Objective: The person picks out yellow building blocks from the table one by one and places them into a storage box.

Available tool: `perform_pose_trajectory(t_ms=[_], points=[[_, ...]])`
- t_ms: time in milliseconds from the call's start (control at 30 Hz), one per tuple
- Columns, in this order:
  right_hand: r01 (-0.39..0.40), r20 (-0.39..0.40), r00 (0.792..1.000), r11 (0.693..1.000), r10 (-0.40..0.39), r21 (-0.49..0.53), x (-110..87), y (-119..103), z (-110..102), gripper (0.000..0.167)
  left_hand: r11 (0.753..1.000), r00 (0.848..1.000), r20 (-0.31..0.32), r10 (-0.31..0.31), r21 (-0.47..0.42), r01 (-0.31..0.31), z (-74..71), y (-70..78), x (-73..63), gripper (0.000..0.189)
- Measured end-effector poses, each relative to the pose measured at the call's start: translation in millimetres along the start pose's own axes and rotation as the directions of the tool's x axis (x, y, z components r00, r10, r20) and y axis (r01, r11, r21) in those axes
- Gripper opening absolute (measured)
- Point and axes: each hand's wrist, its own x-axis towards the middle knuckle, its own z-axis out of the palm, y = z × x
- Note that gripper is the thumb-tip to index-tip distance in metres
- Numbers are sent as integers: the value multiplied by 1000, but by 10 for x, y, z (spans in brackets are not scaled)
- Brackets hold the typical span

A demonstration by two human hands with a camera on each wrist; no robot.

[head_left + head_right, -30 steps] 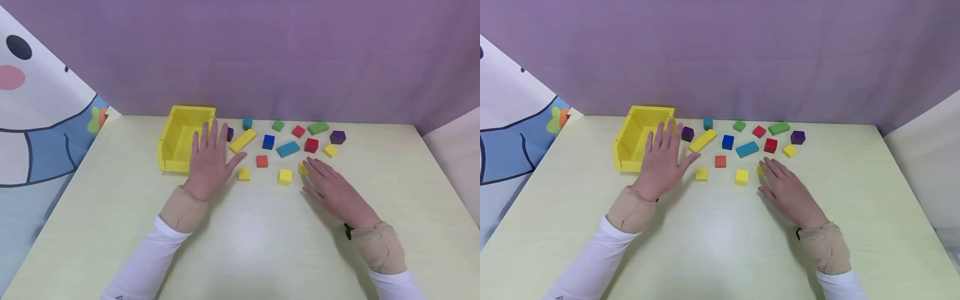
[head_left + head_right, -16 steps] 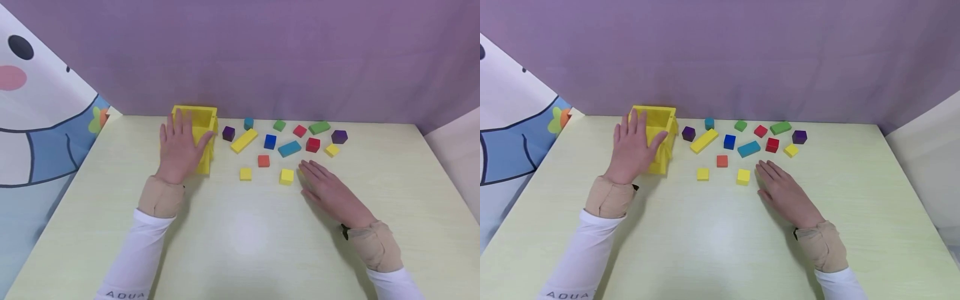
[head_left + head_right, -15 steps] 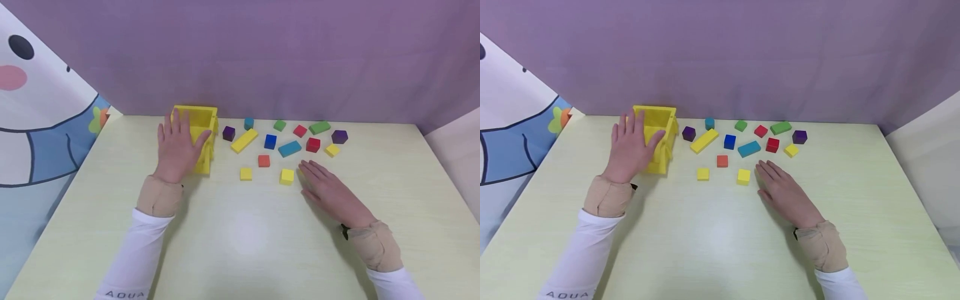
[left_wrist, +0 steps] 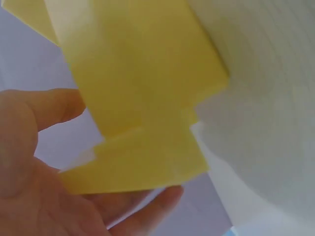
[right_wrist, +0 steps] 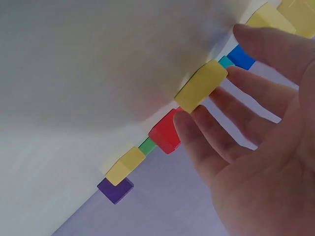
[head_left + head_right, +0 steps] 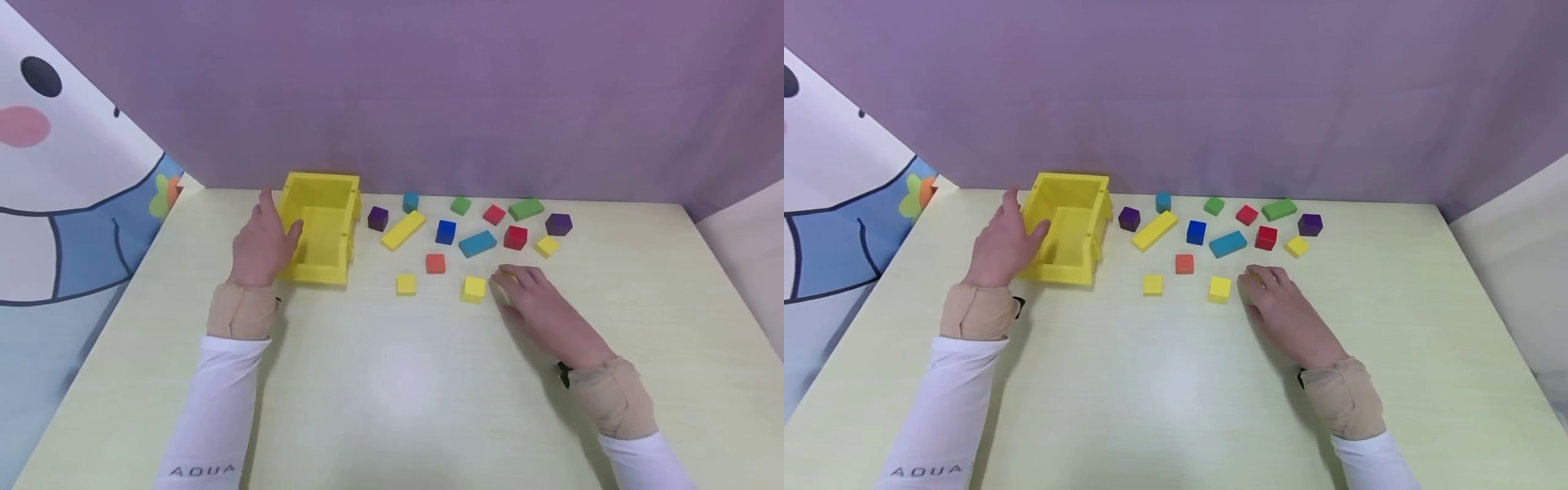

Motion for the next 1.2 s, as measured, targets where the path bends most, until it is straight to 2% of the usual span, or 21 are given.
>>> perform_pose_trajectory(t_ms=[233, 367, 467, 600, 933, 1200], points=[[-88, 7, 996, 996, 88, 11, 1, 42, -43, 47, 999, 1000, 28, 7, -41, -6, 88, -76, 88, 66], [-109, 8, 994, 994, 108, 22, 3, 56, -71, 45, 997, 999, -30, 43, -60, -45, 146, -116, 104, 56], [-92, -13, 996, 995, 92, 30, 5, 55, -106, 47, 995, 995, -69, 73, -57, -77, 169, -125, 102, 49], [-59, -78, 995, 997, 63, 47, 22, 33, -171, 46, 995, 993, -81, 85, -44, -89, 182, -136, 99, 42], [3, -228, 974, 998, 12, 66, 145, -117, -276, 40, 998, 997, -63, 39, -38, -42, 163, -118, 69, 30], [22, -257, 966, 994, 7, 110, 328, -360, -391, 36, 999, 999, -50, 1, -44, -4, 168, -103, 52, 28]])
